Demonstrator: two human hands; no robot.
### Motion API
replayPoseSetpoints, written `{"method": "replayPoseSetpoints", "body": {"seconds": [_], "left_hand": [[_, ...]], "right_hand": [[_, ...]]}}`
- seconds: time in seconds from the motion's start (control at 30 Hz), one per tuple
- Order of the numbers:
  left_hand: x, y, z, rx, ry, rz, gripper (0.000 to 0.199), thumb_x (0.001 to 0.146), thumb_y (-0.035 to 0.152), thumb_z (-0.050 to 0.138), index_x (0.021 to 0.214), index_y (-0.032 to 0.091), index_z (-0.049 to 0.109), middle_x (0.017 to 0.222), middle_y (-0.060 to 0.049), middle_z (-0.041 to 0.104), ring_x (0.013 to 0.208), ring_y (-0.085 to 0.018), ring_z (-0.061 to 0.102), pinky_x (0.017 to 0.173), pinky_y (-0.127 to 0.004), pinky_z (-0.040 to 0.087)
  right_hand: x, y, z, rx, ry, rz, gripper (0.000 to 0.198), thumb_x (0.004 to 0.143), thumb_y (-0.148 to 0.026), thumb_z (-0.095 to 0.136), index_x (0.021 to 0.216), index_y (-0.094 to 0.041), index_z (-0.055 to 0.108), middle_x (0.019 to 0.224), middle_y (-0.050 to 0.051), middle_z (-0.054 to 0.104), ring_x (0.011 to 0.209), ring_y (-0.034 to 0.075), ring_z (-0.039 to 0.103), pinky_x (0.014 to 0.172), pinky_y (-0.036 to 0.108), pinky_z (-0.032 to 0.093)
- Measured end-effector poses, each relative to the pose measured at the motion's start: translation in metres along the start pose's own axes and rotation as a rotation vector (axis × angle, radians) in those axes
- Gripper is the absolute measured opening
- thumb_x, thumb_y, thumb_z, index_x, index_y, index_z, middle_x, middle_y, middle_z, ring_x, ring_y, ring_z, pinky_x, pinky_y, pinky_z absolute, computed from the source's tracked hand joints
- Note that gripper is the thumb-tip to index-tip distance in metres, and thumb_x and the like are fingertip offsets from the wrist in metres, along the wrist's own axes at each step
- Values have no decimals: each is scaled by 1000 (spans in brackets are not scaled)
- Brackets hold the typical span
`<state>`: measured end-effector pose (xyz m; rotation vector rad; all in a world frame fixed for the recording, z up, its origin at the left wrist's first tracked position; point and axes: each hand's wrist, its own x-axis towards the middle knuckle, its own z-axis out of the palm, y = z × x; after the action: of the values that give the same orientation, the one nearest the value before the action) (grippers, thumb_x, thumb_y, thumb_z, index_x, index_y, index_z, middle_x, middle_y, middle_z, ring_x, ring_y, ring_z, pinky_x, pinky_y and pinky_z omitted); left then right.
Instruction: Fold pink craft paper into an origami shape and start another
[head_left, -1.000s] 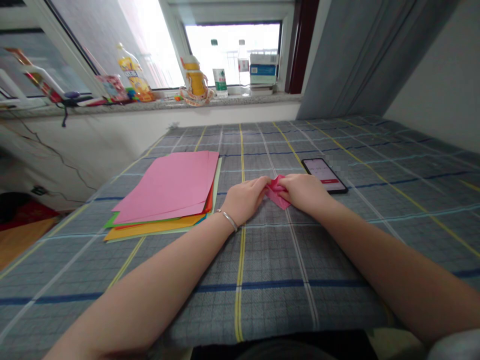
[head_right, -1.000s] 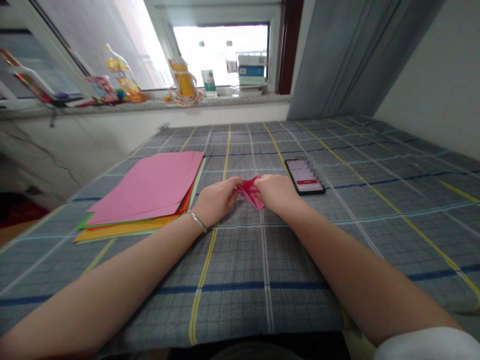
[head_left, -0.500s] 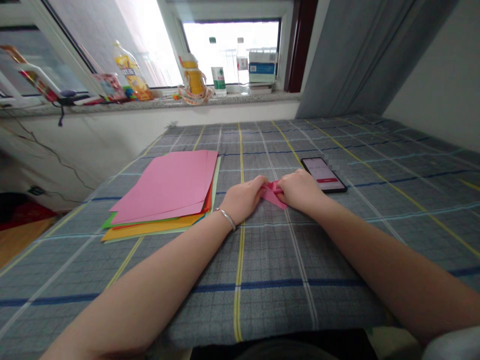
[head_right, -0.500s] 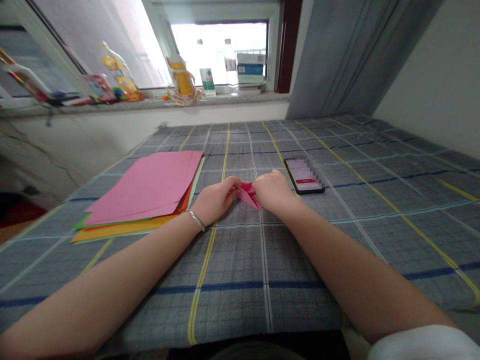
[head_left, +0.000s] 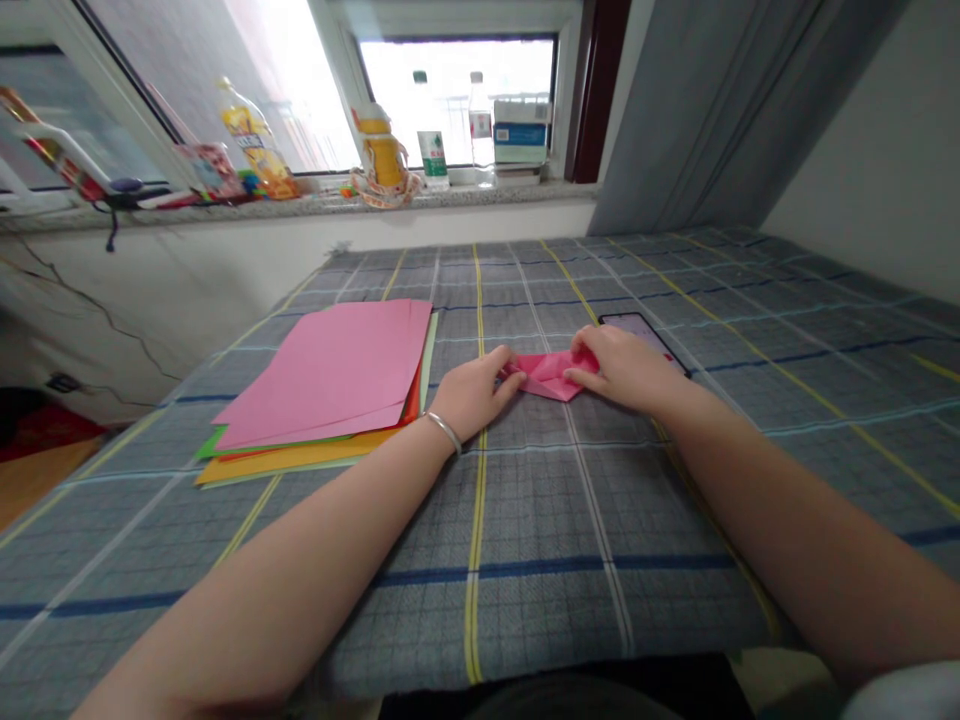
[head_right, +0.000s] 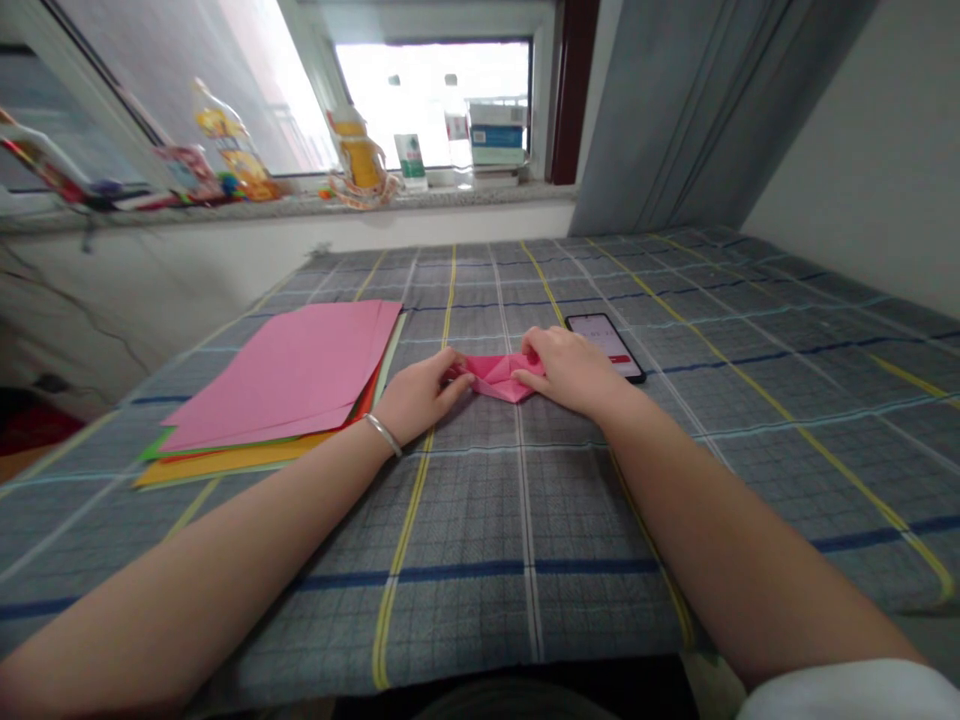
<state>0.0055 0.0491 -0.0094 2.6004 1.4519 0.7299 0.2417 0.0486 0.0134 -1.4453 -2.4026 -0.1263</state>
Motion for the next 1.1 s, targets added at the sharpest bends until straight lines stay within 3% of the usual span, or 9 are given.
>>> {"method": "replayPoseSetpoints", "body": {"seconds": [0.07, 0.13, 0.27, 0.47, 0.67, 0.83, 0.97, 1.1], "left_hand": [[1, -3, 1, -37, 13, -36, 19, 92, 39, 48, 96, 23, 56, 85, -1, 68, 76, -18, 64, 63, -27, 41], [2, -6, 2, -81, 20, -63, 20, 92, 40, 48, 93, 23, 57, 82, -1, 67, 72, -17, 62, 61, -27, 40], [4, -14, 6, -167, 35, -101, 23, 90, 42, 49, 86, 21, 58, 76, 0, 65, 67, -16, 59, 59, -26, 39], [5, -22, 9, -225, 55, -122, 26, 89, 43, 51, 80, 20, 58, 70, 1, 61, 63, -15, 55, 59, -26, 40], [1, -17, 2, -138, 76, 41, 14, 90, 31, 52, 95, 21, 60, 94, -2, 69, 87, -18, 63, 76, -28, 47], [-2, -16, -2, -26, 167, 199, 16, 95, 27, 46, 103, 22, 59, 124, -2, 64, 104, -18, 64, 87, -29, 47], [-2, -17, -3, 1, 166, 185, 15, 95, 28, 48, 102, 22, 59, 124, -3, 65, 102, -19, 65, 84, -30, 49], [-2, -18, -5, 35, 153, 155, 17, 96, 29, 46, 101, 22, 61, 121, -4, 66, 98, -20, 67, 81, -31, 50]], "right_hand": [[-2, 5, -1, 35, 1, -1, 27, 86, -41, 56, 99, -17, 60, 97, 10, 66, 90, 24, 60, 79, 35, 44], [-3, 10, -1, 112, 12, 18, 33, 85, -39, 57, 110, -17, 59, 104, 10, 66, 92, 24, 60, 84, 37, 44], [-3, 21, 6, 272, 54, 74, 61, 77, -35, 67, 133, -21, 46, 118, 10, 62, 91, 23, 61, 85, 39, 47], [-4, 31, 13, 350, 72, 56, 77, 69, -31, 75, 138, -21, 41, 109, 8, 65, 97, 24, 61, 89, 41, 47], [-4, 25, 7, 150, 100, -52, 64, 72, -36, 73, 129, -17, 52, 112, 11, 64, 109, 28, 55, 97, 44, 40], [-5, 21, 1, 68, 187, -141, 58, 72, -43, 73, 123, -21, 55, 128, 12, 54, 123, 30, 45, 101, 47, 35], [-8, 19, -1, 68, 222, -108, 36, 79, -38, 68, 111, -24, 60, 139, 11, 45, 117, 27, 51, 93, 43, 44], [-11, 18, -3, -5, 147, -78, 19, 84, -32, 63, 100, -24, 64, 133, 7, 54, 111, 25, 55, 86, 40, 46]]}}
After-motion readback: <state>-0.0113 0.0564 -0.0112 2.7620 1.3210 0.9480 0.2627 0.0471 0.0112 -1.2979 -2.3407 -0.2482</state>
